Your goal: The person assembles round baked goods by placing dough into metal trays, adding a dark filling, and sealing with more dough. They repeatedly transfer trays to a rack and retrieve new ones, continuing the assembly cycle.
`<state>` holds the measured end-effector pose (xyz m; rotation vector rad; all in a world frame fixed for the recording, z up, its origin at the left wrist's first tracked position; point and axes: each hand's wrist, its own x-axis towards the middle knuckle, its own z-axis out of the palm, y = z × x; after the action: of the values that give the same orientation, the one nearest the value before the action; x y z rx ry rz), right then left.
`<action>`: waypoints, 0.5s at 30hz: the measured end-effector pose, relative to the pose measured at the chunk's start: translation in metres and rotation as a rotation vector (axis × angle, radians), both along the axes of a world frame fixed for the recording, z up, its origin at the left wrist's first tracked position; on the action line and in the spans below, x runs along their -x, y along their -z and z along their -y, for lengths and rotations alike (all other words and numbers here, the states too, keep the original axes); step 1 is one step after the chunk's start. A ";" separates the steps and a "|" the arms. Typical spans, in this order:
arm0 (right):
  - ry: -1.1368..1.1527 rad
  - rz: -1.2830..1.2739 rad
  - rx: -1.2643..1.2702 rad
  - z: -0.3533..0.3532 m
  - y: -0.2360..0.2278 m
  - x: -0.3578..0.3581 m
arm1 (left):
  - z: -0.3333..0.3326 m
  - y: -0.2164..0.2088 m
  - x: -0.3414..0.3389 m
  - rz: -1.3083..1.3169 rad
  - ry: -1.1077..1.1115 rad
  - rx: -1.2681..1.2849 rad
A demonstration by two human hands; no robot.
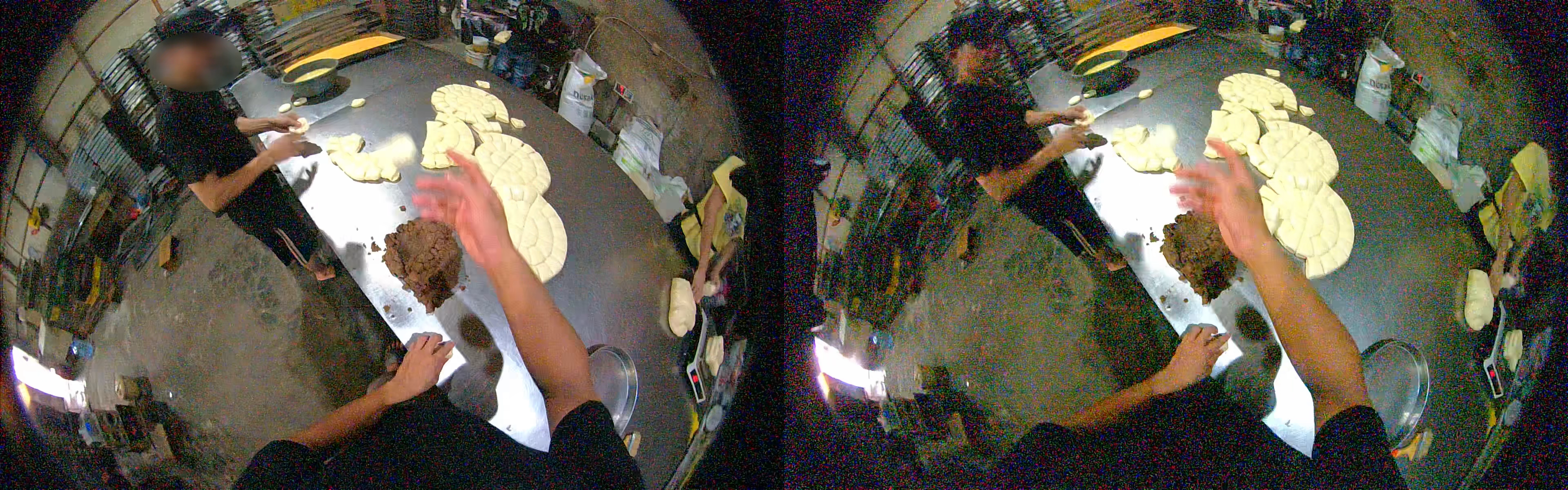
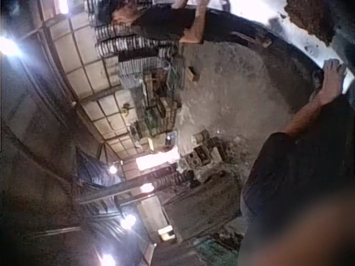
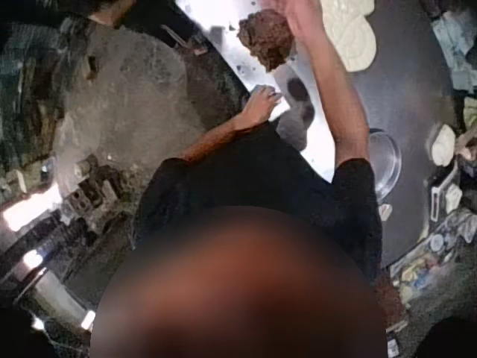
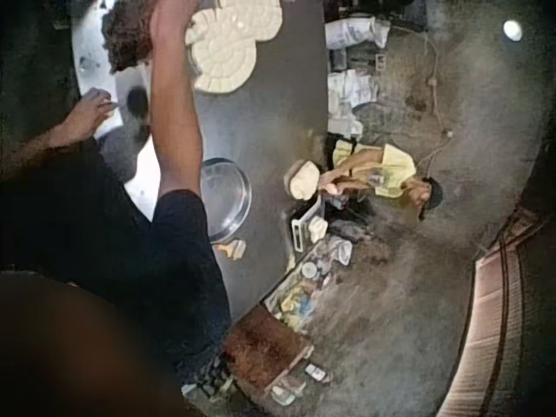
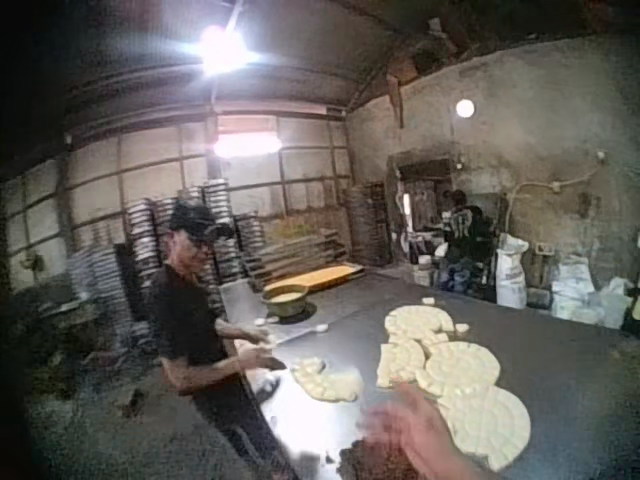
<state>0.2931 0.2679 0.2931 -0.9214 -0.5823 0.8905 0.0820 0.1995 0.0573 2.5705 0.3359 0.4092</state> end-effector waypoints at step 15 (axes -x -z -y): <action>0.832 0.987 -0.239 0.245 -0.001 0.024 | 0.086 -0.240 -0.079 0.558 0.307 0.989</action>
<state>0.2692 0.0228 0.2942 -1.2142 -0.9926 -0.4360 0.1609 0.1132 0.2974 1.4359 -0.0692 0.6218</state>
